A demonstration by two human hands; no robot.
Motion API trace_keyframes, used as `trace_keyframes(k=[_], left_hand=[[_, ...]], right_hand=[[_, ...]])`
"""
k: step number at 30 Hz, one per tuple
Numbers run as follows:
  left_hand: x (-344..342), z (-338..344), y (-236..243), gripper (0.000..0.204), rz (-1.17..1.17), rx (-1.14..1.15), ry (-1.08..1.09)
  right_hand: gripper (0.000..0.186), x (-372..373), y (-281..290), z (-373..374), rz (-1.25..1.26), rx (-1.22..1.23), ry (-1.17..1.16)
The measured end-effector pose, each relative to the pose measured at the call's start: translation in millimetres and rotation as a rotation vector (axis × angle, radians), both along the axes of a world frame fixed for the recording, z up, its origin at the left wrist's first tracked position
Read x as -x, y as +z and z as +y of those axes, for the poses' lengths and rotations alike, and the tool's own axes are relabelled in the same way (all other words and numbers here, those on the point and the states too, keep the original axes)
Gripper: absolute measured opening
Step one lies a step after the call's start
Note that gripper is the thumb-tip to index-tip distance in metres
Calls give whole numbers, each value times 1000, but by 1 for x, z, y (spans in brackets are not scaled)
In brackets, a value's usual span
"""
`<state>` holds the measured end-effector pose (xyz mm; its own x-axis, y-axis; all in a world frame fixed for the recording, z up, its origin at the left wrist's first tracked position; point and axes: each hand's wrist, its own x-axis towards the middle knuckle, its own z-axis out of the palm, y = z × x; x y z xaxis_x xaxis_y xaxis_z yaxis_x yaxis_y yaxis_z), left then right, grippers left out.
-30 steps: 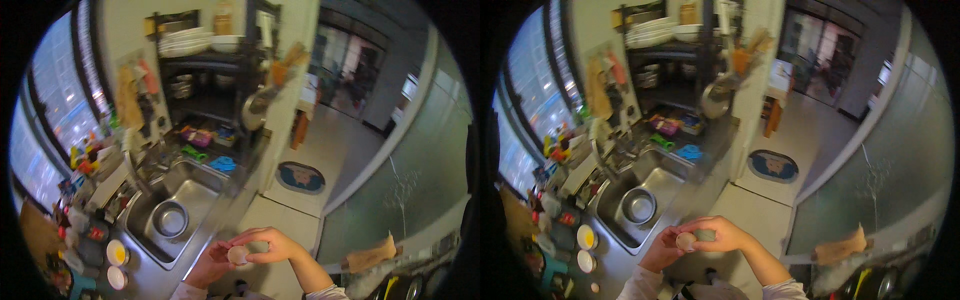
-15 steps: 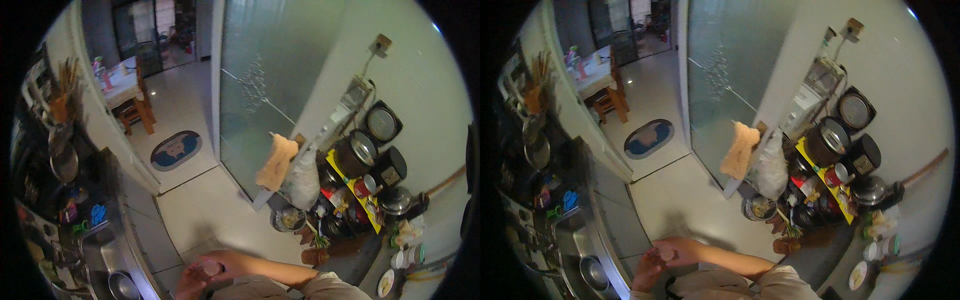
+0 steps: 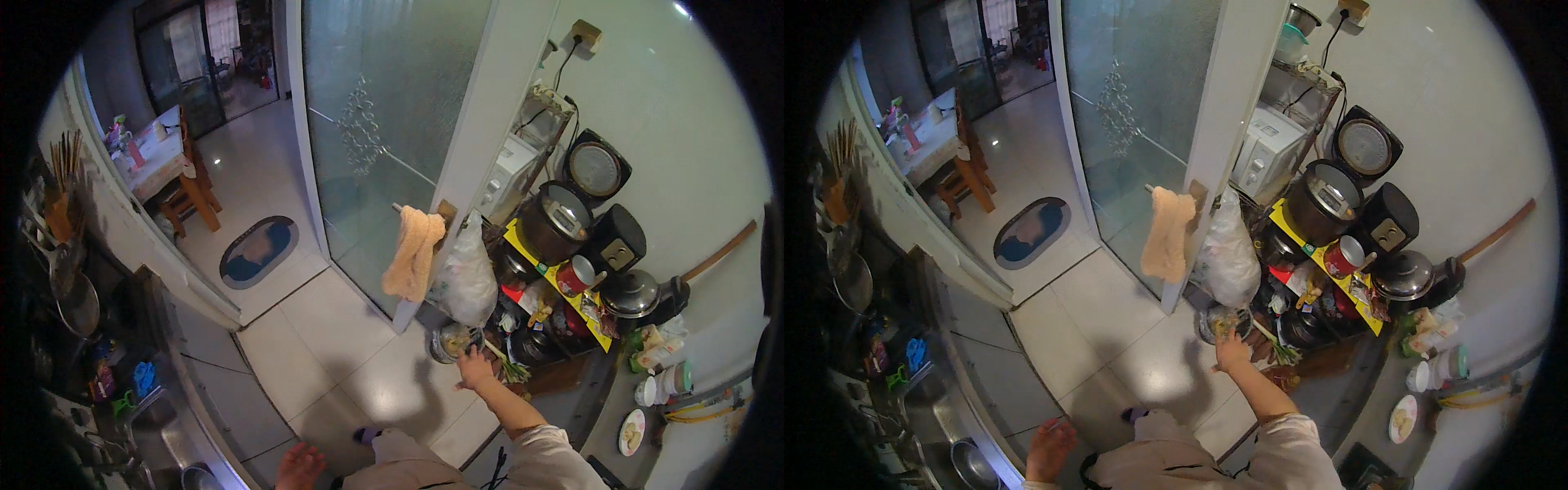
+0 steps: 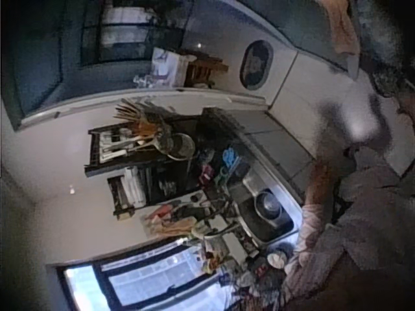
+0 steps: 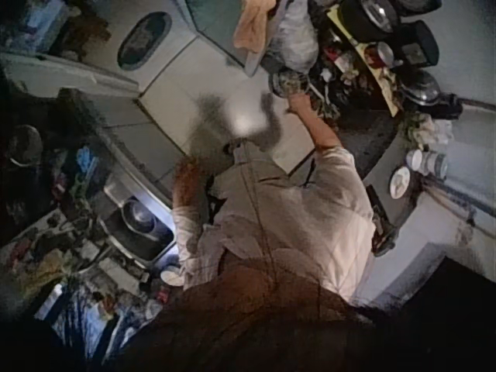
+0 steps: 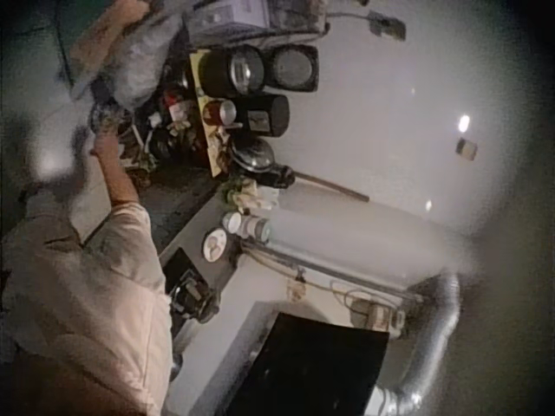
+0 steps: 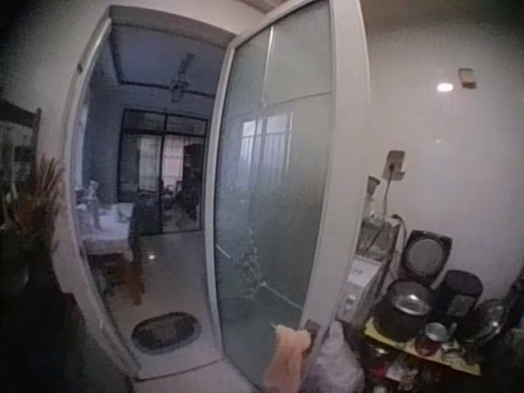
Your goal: The person cracks two eggs into separate bowls, adds salt to each, and whisks the eggs with chopsticks. The person then moves a pot on the stove.
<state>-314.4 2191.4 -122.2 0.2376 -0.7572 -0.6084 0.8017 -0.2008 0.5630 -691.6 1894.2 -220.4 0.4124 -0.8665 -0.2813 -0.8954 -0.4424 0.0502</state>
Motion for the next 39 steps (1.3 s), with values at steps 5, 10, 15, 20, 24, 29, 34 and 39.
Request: trace_keyframes(k=[5, 10, 15, 20, 24, 29, 34, 39], left_hand=[[3, 13, -17, 31, -69, 3, 40], [18, 36, -32, 29, 83, -8, 197], [38, 73, -25, 32, 147, 83, 409], [65, 114, -17, 35, 6, 63, 723], [87, 162, -2, 38, 14, -136, 995], [149, 243, -22, 32, -56, -244, 1511], [203, 315, -72, 38, -304, -620, 2004], [222, 388, -77, 59, -387, -1343, 1902]], right_hand=[[55, -104, 2, 18, -26, -288, 249], [17, -211, -36, 131, -224, -612, 628], [18, -276, -10, 173, -150, -726, 929], [33, -289, -20, 148, 165, -751, 961], [52, -292, -30, 120, 232, -586, 1363], [49, -335, 1, 171, -44, -658, 1318], [43, -378, 45, 275, -204, -804, 1558], [39, -387, 74, 384, -178, -819, 1849]])
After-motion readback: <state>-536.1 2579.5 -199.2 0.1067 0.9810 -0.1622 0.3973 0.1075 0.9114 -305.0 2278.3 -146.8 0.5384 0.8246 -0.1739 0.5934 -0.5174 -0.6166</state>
